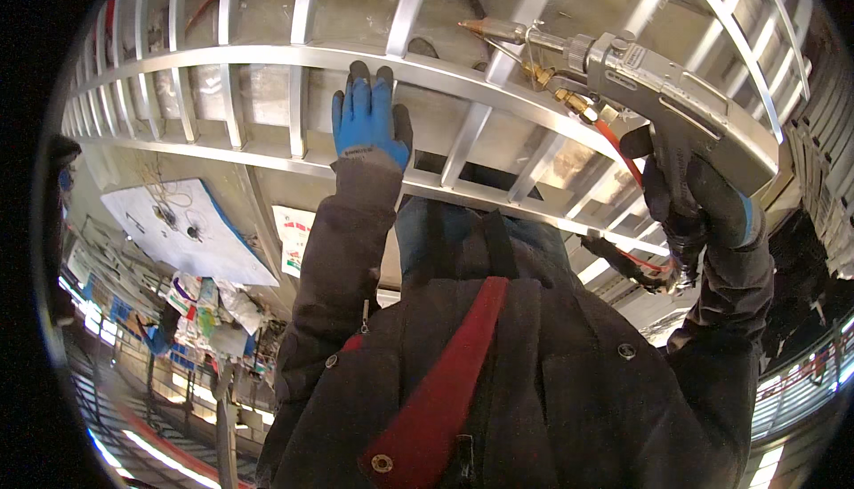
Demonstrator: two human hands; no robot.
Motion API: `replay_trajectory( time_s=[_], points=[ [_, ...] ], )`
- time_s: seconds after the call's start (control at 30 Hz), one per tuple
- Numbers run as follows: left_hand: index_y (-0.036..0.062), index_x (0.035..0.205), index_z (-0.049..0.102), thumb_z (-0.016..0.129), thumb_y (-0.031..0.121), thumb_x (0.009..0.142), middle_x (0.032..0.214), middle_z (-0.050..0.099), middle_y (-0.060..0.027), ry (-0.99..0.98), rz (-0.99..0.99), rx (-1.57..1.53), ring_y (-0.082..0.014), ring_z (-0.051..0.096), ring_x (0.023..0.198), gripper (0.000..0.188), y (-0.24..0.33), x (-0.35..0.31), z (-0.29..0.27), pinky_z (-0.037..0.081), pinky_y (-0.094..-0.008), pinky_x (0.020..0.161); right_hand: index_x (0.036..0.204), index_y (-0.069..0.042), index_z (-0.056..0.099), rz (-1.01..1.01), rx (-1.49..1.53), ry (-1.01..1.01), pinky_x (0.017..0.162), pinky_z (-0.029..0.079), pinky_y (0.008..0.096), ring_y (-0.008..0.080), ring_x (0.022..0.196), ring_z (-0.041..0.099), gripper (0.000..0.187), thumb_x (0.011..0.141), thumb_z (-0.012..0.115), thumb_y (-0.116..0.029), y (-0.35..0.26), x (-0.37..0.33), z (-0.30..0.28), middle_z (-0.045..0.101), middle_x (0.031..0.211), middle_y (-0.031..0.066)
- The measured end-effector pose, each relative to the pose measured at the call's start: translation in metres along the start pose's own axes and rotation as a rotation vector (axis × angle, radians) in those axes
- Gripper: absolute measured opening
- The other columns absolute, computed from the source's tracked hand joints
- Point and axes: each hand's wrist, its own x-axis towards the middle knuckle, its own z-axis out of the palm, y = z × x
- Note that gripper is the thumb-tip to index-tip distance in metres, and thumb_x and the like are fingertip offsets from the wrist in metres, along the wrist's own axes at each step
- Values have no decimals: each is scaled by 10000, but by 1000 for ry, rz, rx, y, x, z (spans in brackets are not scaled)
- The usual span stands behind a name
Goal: The person welds a metal frame using a handheld welding torch. They hold the frame with one hand and guide the torch along the joints with the other, creating bright sparks. The person repositions the frame and continues welding different sections.
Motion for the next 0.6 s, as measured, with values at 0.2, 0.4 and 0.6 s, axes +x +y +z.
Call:
replay_trajectory(
  time_s=[0.2, 0.4, 0.6],
  points=[
    [95, 1557, 442, 558, 272, 952, 1616, 376, -254, -104, -4, 100, -387, 392, 1486, 641, -2, -1, 4, 247, -553, 1240, 1400, 35, 552, -242, 59, -60, 569, 485, 225, 125, 753, 650, 803, 848, 801, -493, 45, -80, -24, 688, 1150, 172],
    [103, 1602, 369, 545, 318, 955, 1664, 286, -262, -213, 16, 207, -379, 319, 1533, 705, -5, 2, 2, 243, -515, 1252, 1482, 1, 468, -376, 231, 57, 592, 512, 256, 158, 752, 658, 777, 905, 768, -425, 103, -182, -24, 685, 1228, 192],
    [92, 1581, 408, 587, 325, 924, 1628, 303, -331, -238, 81, 279, -424, 444, 1451, 719, -7, 5, -1, 347, -503, 1188, 1405, 56, 540, -561, 364, 389, 593, 514, 266, 139, 698, 627, 699, 916, 751, -396, 192, -283, 7, 711, 1120, 172]
  ],
)
